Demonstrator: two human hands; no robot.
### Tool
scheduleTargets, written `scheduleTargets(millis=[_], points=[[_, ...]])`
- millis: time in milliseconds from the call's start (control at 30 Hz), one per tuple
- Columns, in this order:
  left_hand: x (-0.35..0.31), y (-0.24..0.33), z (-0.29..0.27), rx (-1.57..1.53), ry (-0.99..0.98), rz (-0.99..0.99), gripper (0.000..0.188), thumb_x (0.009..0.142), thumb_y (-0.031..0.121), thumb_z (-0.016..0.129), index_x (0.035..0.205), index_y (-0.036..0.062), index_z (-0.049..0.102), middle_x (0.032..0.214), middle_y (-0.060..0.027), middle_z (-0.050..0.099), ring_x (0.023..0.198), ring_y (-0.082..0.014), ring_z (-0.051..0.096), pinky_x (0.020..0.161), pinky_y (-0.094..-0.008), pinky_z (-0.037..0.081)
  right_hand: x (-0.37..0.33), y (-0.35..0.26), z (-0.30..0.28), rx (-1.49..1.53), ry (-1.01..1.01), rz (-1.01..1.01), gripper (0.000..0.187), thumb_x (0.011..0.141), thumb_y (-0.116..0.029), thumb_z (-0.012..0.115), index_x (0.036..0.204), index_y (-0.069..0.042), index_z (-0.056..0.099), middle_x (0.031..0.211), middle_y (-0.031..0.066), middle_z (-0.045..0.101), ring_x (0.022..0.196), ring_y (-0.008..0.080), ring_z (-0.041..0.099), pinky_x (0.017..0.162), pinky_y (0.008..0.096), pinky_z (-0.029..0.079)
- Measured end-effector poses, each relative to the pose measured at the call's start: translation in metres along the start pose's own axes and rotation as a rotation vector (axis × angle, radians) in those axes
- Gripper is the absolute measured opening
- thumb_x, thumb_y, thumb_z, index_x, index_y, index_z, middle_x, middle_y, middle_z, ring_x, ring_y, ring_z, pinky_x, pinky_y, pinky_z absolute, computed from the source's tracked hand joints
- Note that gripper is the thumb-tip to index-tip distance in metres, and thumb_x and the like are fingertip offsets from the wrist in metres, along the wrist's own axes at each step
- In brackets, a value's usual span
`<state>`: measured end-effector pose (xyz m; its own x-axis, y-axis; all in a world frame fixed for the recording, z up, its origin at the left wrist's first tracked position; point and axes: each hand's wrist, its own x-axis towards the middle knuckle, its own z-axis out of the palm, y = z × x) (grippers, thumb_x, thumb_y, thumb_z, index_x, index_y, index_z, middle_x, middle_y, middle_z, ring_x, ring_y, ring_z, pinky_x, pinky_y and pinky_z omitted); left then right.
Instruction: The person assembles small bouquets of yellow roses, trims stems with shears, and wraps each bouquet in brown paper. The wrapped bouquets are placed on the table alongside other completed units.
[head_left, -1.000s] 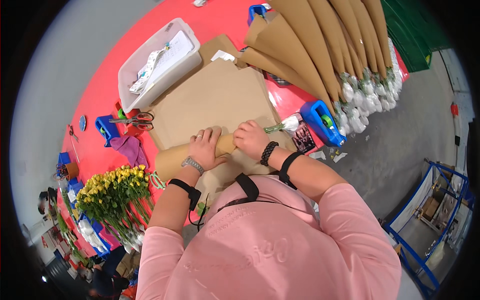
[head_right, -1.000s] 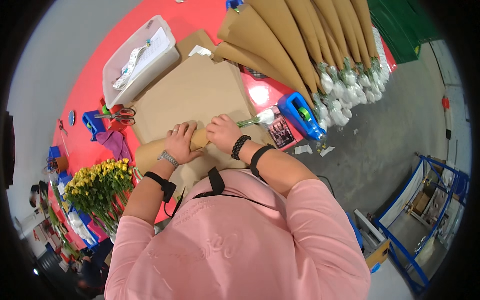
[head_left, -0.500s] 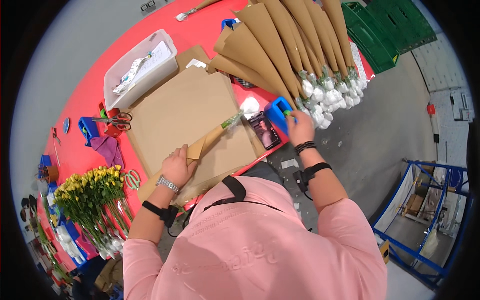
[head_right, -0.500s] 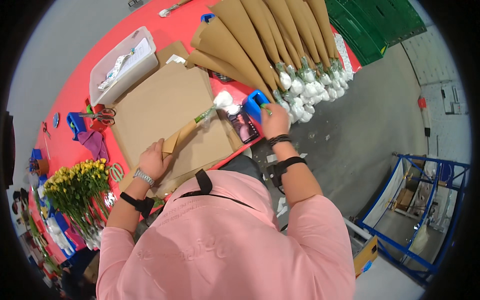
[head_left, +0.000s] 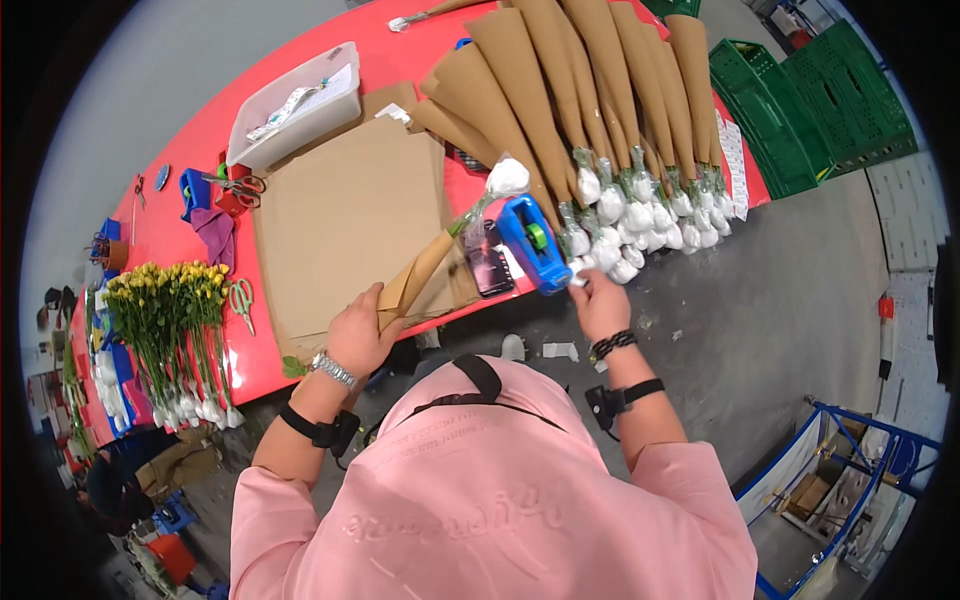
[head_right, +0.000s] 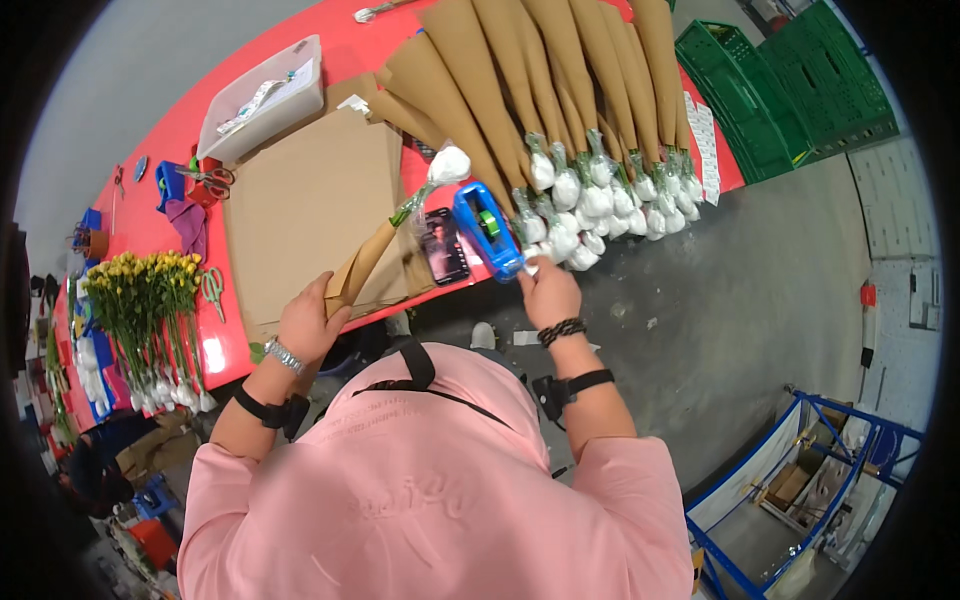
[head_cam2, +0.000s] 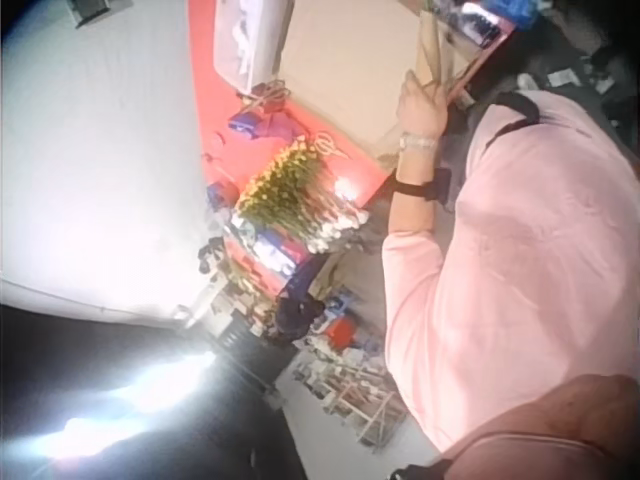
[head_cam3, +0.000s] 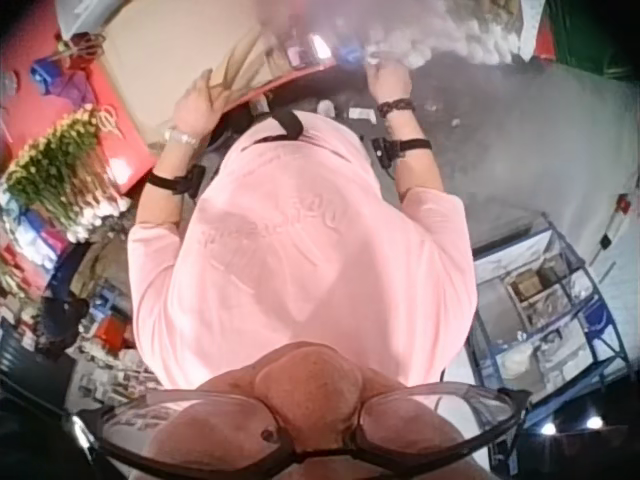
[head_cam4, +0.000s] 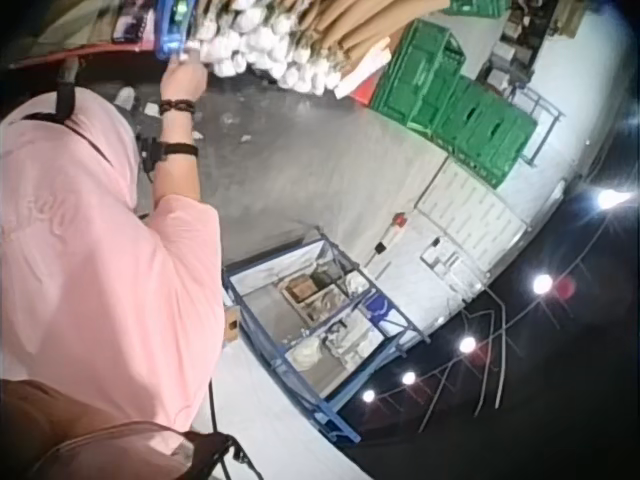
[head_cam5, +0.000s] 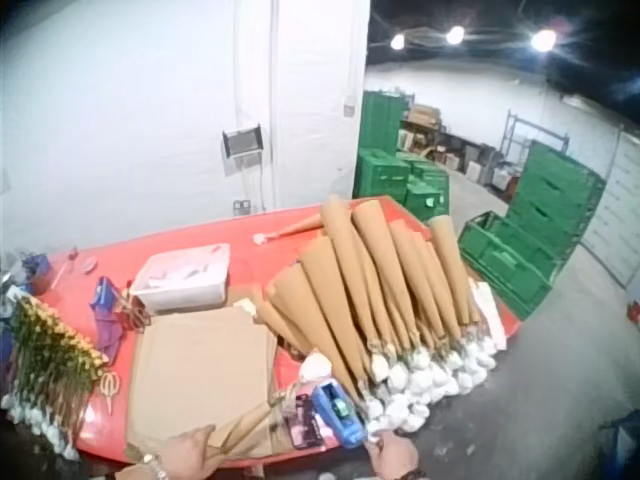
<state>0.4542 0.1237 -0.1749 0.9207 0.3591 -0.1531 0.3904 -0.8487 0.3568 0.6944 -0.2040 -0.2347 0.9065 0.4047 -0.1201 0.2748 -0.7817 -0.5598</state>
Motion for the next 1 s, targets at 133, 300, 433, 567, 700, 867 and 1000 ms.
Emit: scheduleTargets(millis=[133, 300, 433, 567, 700, 867, 1000], points=[[-0.004, 0.058, -0.002, -0.081, -0.076, -0.070, 0.067, 0.091, 0.038, 0.070, 0.140, -0.0031, 0.050, 0.114, -0.0273, 0.069, 0.102, -0.0435, 0.068, 0.089, -0.0494, 0.055, -0.004, 0.051, 0.028, 0.018, -0.032, 0.076, 0.020, 0.087, -0.027, 0.078, 0.095, -0.010, 0.073, 0.085, 0.0160, 0.075, 0.086, 0.0369, 0.072, 0.077, 0.0478, 0.057], [-0.017, 0.102, -0.006, -0.062, -0.063, -0.082, 0.067, 0.090, 0.039, 0.070, 0.139, -0.0033, 0.051, 0.112, -0.0273, 0.070, 0.103, -0.0438, 0.068, 0.090, -0.0495, 0.055, 0.025, 0.033, 0.014, -0.410, -0.106, -0.031, 0.018, 0.092, -0.023, 0.068, 0.087, -0.007, 0.074, 0.092, 0.0184, 0.076, 0.088, 0.0379, 0.074, 0.076, 0.0490, 0.059], [-0.024, 0.121, -0.011, -0.020, -0.080, -0.102, 0.068, 0.090, 0.039, 0.071, 0.138, -0.0043, 0.051, 0.114, -0.0277, 0.069, 0.102, -0.0432, 0.068, 0.089, -0.0491, 0.055, 0.039, 0.039, -0.001, -0.521, -0.256, -0.028, 0.024, 0.094, -0.012, 0.054, 0.096, -0.008, 0.078, 0.101, 0.0177, 0.077, 0.095, 0.0362, 0.075, 0.080, 0.0477, 0.060], [-0.030, 0.139, -0.008, 0.087, -0.027, -0.140, 0.069, 0.089, 0.036, 0.072, 0.139, -0.0052, 0.049, 0.113, -0.0259, 0.069, 0.098, -0.0413, 0.070, 0.084, -0.0483, 0.057, 0.021, 0.039, -0.020, -0.063, -0.464, -0.108, 0.023, 0.094, -0.021, 0.069, 0.097, 0.001, 0.075, 0.098, 0.0168, 0.078, 0.086, 0.0302, 0.076, 0.075, 0.0413, 0.059], [-0.023, 0.165, 0.005, 0.250, 0.039, -0.142, 0.073, 0.087, 0.035, 0.074, 0.141, -0.0069, 0.047, 0.104, -0.0212, 0.069, 0.090, -0.0364, 0.071, 0.075, -0.0462, 0.058, -0.021, -0.061, -0.051, 0.954, -0.486, -0.140, 0.027, 0.095, -0.021, 0.077, 0.097, 0.005, 0.069, 0.081, 0.0058, 0.072, 0.069, 0.0099, 0.067, 0.063, 0.0246, 0.052], [-0.009, 0.188, 0.014, 0.334, 0.162, -0.069, 0.072, 0.086, 0.034, 0.075, 0.138, -0.0068, 0.048, 0.099, -0.0188, 0.068, 0.083, -0.0352, 0.072, 0.071, -0.0446, 0.058, -0.027, -0.084, -0.022, 0.945, -0.363, -0.238, 0.030, 0.091, -0.016, 0.079, 0.106, 0.000, 0.059, 0.069, 0.0019, 0.065, 0.060, 0.0079, 0.059, 0.056, 0.0246, 0.046], [-0.006, 0.196, -0.012, 0.165, -0.030, -0.090, 0.065, 0.086, 0.033, 0.077, 0.134, -0.0054, 0.055, 0.097, -0.0186, 0.071, 0.082, -0.0324, 0.072, 0.071, -0.0415, 0.058, -0.034, -0.077, -0.027, 0.780, -0.266, -0.257, 0.040, 0.088, -0.020, 0.082, 0.106, -0.003, 0.050, 0.059, 0.0029, 0.057, 0.053, 0.0099, 0.055, 0.051, 0.0281, 0.042]])
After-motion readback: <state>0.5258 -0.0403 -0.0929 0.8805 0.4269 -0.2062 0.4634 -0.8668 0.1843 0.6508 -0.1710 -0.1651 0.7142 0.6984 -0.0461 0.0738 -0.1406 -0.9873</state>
